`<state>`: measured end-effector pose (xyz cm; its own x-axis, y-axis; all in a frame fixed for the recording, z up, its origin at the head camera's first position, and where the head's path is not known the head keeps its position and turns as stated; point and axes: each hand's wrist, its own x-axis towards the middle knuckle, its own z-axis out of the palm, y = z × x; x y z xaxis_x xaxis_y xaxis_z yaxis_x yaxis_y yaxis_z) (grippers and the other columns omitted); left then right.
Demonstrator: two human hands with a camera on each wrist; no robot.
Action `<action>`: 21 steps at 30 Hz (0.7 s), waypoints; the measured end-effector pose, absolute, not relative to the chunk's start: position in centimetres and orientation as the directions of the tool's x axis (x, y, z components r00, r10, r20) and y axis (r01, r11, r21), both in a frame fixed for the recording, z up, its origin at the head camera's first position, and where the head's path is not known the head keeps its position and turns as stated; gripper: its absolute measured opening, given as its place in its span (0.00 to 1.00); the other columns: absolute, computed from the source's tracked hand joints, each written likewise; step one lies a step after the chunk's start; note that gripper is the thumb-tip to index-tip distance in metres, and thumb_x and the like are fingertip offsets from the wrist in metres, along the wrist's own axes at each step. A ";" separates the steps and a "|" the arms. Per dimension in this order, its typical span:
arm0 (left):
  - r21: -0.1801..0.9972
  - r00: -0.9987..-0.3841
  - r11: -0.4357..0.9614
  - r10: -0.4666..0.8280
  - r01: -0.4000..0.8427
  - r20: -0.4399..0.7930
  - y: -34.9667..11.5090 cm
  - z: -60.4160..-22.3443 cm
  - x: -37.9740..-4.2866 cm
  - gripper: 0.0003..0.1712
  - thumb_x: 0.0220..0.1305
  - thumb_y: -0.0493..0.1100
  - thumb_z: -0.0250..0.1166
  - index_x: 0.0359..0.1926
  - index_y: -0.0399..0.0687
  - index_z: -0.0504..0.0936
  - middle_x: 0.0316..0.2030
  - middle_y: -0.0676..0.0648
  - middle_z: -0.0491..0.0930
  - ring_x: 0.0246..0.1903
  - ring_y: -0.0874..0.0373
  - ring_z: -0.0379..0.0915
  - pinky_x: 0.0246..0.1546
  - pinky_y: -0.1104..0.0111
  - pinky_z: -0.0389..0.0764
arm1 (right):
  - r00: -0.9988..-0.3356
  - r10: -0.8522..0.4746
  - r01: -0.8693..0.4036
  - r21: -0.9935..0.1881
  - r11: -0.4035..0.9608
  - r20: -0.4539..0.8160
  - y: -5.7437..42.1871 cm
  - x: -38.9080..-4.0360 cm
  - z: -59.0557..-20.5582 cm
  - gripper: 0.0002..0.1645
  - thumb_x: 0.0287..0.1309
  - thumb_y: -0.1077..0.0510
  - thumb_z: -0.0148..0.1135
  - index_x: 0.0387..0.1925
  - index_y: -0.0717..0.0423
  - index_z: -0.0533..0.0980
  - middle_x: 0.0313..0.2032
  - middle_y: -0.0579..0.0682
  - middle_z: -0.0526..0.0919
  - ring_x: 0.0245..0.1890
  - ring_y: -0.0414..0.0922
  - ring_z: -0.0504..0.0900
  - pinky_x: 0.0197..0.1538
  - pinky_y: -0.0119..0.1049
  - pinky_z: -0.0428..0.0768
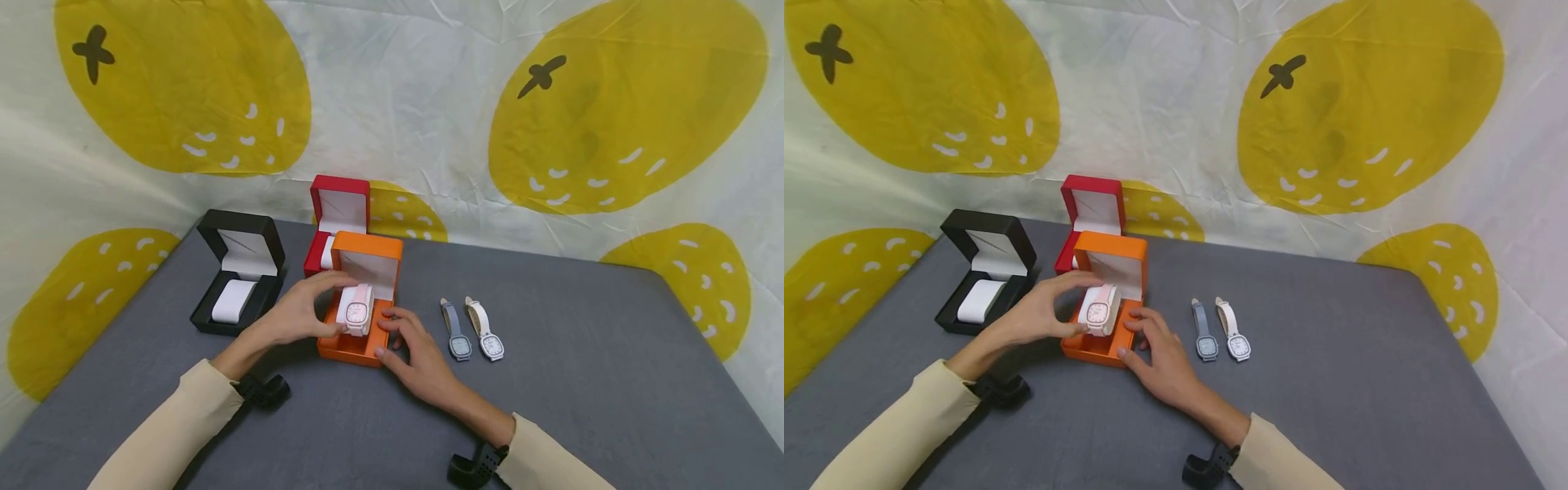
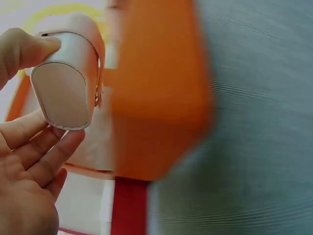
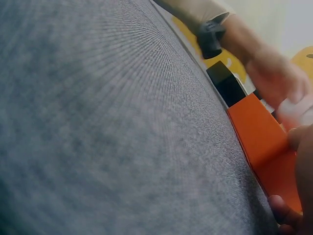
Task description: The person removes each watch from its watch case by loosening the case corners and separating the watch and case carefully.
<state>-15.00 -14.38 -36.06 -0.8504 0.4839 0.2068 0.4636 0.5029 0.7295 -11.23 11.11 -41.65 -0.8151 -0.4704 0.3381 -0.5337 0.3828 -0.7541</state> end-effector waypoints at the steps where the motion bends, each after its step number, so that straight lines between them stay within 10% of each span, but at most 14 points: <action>1: 0.746 -0.848 0.473 0.478 0.469 0.230 -14.5 -35.7 -15.0 0.38 0.45 0.42 0.73 0.61 0.53 0.74 0.59 0.51 0.71 0.57 0.53 0.64 0.59 0.45 0.64 | -0.814 -0.470 -0.536 -0.753 0.383 0.340 11.1 -11.2 -41.6 0.23 0.62 0.51 0.62 0.56 0.54 0.73 0.64 0.45 0.66 0.38 0.42 0.73 0.42 0.38 0.71; 21: 0.841 -0.851 0.343 0.473 0.418 0.229 -14.5 -34.5 -14.3 0.36 0.49 0.35 0.72 0.61 0.47 0.72 0.58 0.48 0.69 0.51 0.51 0.73 0.50 0.59 0.78 | -0.812 -0.473 -0.538 -0.754 0.378 0.342 11.0 -11.2 -41.5 0.23 0.61 0.52 0.63 0.56 0.55 0.73 0.63 0.47 0.66 0.38 0.43 0.73 0.42 0.37 0.72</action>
